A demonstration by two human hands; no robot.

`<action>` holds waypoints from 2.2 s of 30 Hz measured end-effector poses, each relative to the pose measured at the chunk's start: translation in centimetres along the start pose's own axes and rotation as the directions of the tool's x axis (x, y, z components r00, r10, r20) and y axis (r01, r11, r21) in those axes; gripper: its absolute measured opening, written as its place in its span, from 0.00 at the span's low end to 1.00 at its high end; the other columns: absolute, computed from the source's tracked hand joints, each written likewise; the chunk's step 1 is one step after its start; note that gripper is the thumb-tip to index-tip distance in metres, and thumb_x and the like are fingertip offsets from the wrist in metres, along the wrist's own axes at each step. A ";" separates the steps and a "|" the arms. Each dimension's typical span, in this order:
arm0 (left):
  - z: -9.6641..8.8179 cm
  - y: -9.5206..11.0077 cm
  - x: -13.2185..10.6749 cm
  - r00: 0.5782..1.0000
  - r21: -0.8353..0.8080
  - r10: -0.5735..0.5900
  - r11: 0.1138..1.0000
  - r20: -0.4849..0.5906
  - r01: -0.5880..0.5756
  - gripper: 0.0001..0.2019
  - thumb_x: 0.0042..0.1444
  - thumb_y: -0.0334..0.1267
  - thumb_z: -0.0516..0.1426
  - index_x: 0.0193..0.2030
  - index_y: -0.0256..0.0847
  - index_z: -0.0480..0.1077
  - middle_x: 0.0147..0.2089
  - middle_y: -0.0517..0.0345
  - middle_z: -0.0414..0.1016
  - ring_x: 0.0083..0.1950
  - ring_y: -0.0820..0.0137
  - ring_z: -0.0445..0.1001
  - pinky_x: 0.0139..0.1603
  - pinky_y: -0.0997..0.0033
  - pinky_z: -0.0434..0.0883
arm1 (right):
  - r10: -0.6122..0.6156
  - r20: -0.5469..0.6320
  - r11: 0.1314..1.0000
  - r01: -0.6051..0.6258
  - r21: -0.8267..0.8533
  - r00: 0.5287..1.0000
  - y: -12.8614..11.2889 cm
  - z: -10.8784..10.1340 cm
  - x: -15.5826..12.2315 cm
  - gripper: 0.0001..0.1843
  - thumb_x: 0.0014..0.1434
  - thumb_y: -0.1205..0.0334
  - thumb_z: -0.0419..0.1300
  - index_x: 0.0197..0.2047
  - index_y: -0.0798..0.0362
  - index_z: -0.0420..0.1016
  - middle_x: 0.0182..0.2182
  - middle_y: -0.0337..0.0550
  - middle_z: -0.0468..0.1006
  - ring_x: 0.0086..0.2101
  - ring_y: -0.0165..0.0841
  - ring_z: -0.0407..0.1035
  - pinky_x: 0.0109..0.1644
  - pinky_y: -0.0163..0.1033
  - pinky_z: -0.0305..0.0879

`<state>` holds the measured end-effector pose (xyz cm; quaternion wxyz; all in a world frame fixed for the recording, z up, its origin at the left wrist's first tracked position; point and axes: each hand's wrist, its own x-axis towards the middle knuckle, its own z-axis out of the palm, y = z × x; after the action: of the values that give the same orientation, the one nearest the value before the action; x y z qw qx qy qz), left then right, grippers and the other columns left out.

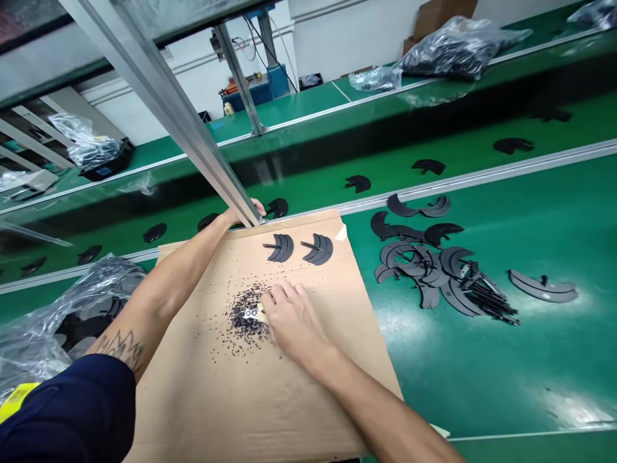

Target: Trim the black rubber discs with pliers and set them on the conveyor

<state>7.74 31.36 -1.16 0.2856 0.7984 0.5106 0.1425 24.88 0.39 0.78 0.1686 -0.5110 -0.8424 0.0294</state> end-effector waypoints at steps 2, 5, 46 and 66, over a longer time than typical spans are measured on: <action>-0.2 -0.4 -0.7 0.999 0.001 -0.021 1.000 -0.029 0.022 0.15 0.67 0.44 0.59 0.52 0.34 0.72 0.50 0.50 0.77 0.47 0.66 0.78 0.49 0.60 0.79 | 0.001 -0.004 1.000 -0.001 0.003 1.000 0.1 0.0 0.0 0.07 0.58 0.70 0.64 0.38 0.51 0.71 0.37 0.44 0.77 0.38 0.37 0.65 0.41 0.42 0.54; -1.9 -1.3 -3.0 0.990 0.027 -0.069 0.997 -0.124 0.073 0.14 0.65 0.44 0.60 0.48 0.33 0.73 0.47 0.54 0.77 0.46 0.64 0.77 0.47 0.62 0.77 | -0.014 -0.015 1.000 0.014 0.007 1.000 0.1 0.1 0.1 0.08 0.57 0.70 0.65 0.38 0.52 0.71 0.37 0.44 0.77 0.39 0.38 0.65 0.41 0.42 0.53; -11.5 -7.4 -32.3 0.853 0.409 -0.372 0.759 -0.367 0.507 0.13 0.54 0.29 0.52 0.43 0.37 0.75 0.45 0.42 0.78 0.53 0.53 0.77 0.55 0.58 0.73 | -0.121 -0.339 0.900 0.247 0.360 0.933 -0.4 0.7 1.9 0.04 0.62 0.66 0.57 0.41 0.50 0.72 0.29 0.43 0.74 0.30 0.35 0.68 0.35 0.40 0.65; 2.3 4.9 -31.1 0.965 -0.860 -0.259 0.502 -0.045 0.095 0.20 0.58 0.55 0.62 0.47 0.40 0.75 0.44 0.49 0.80 0.40 0.67 0.78 0.39 0.68 0.78 | 0.314 0.119 0.459 -0.261 0.849 0.942 -1.4 -0.4 2.1 0.27 0.58 0.43 0.64 0.23 0.49 0.54 0.21 0.30 0.53 0.24 0.26 0.50 0.29 0.35 0.53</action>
<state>-1.06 1.24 1.95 0.6077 0.4849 0.4768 0.4102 22.91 1.52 2.00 0.4135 -0.4959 -0.6139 0.4541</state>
